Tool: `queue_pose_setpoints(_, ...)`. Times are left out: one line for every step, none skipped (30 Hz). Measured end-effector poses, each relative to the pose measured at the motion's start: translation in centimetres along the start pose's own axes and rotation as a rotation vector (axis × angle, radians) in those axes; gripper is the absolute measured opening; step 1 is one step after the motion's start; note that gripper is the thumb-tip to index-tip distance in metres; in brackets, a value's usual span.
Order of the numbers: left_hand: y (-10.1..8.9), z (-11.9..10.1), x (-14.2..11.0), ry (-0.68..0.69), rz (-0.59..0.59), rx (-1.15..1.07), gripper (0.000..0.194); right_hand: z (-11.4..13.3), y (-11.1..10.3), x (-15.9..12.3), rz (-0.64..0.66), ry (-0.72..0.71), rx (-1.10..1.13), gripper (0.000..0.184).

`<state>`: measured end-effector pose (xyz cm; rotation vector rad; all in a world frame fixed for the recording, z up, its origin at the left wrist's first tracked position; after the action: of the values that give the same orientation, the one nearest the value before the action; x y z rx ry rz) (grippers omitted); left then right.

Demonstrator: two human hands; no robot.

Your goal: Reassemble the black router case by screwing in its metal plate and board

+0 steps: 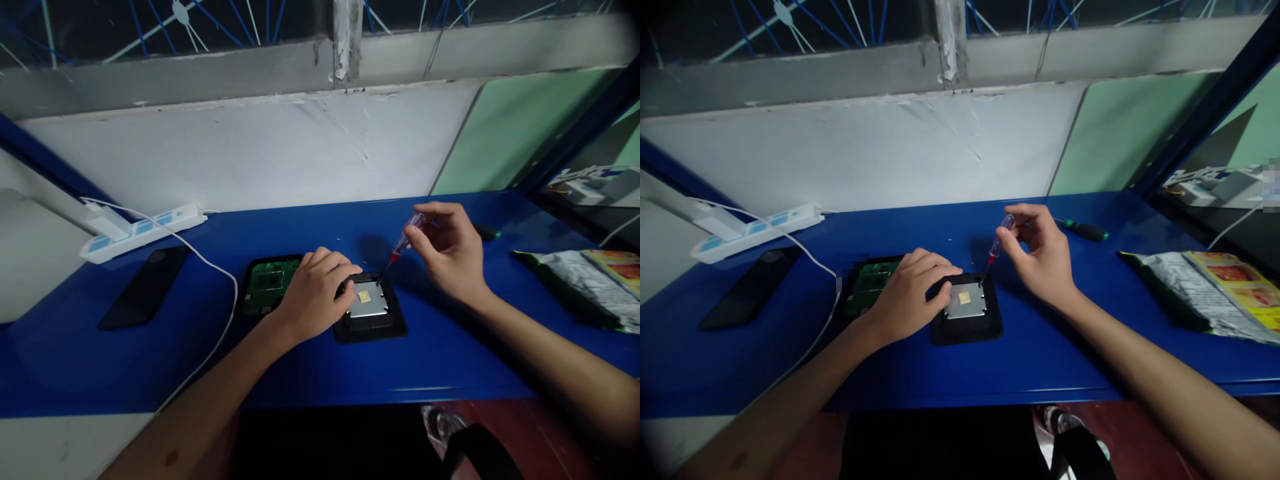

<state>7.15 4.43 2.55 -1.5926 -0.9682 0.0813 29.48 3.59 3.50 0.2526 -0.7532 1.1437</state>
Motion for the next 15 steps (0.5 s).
queue_pose_setpoints(-0.02,-0.01,-0.01,0.000,0.002,-0.001,0.023,-0.04,-0.01,-0.03,0.002,-0.003,-0.009,0.026)
queue_pose_setpoints(-0.03,-0.02,-0.01,0.000,0.006,-0.002,0.022,-0.05,-0.01,-0.05,0.004,-0.007,-0.014,0.026)
queue_pose_setpoints(-0.03,-0.04,-0.02,0.001,0.012,-0.005,0.022,-0.03,-0.02,-0.08,0.007,-0.015,-0.013,0.027)
queue_pose_setpoints(-0.02,-0.08,-0.02,0.002,0.022,-0.007,0.022,0.00,-0.01,-0.11,0.013,-0.023,-0.007,0.027)
queue_pose_setpoints(-0.01,-0.12,-0.02,0.003,0.034,-0.009,0.021,0.05,0.00,-0.15,0.020,-0.030,0.000,0.027)
queue_pose_setpoints(-0.01,-0.16,-0.01,-0.001,0.048,-0.010,0.021,0.11,0.02,-0.19,0.029,-0.037,0.008,0.028)
queue_pose_setpoints(-0.02,-0.20,0.00,-0.007,0.065,-0.010,0.021,0.17,0.05,-0.22,0.039,-0.046,0.017,0.028)
queue_pose_setpoints(-0.06,-0.26,0.01,-0.015,0.084,-0.010,0.021,0.25,0.08,-0.26,0.049,-0.058,0.028,0.029)
queue_pose_setpoints(-0.12,-0.32,0.03,-0.024,0.105,-0.009,0.020,0.32,0.11,-0.30,0.061,-0.070,0.041,0.030)
queue_pose_setpoints(-0.20,-0.38,0.03,-0.032,0.131,-0.009,0.020,0.39,0.15,-0.34,0.073,-0.083,0.057,0.030)
queue_pose_setpoints(-0.28,-0.45,0.03,-0.039,0.162,-0.011,0.022,0.46,0.18,-0.38,0.086,-0.095,0.075,0.031)
queue_pose_setpoints(-0.37,-0.49,0.00,-0.044,0.196,-0.016,0.027,0.52,0.22,-0.44,0.098,-0.101,0.095,0.032)
queue_pose_setpoints(-0.45,-0.51,-0.04,-0.048,0.231,-0.023,0.034,0.58,0.25,-0.50,0.108,-0.103,0.115,0.033)
queue_pose_setpoints(-0.52,-0.49,-0.09,-0.052,0.266,-0.034,0.044,0.64,0.28,-0.57,0.117,-0.106,0.132,0.034)
queue_pose_setpoints(-0.58,-0.44,-0.17,-0.056,0.296,-0.047,0.054,0.72,0.30,-0.65,0.125,-0.111,0.144,0.035)
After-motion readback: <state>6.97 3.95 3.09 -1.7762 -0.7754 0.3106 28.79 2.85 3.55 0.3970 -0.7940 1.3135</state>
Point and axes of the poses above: each hand's wrist, its own x-axis towards the middle knuckle, its own y-axis out of the palm, z = x × y, the point moved 3 cm from there along x, towards the middle knuckle, and after that the axes turned 2 degrees about -y, right-handed, at the moved point
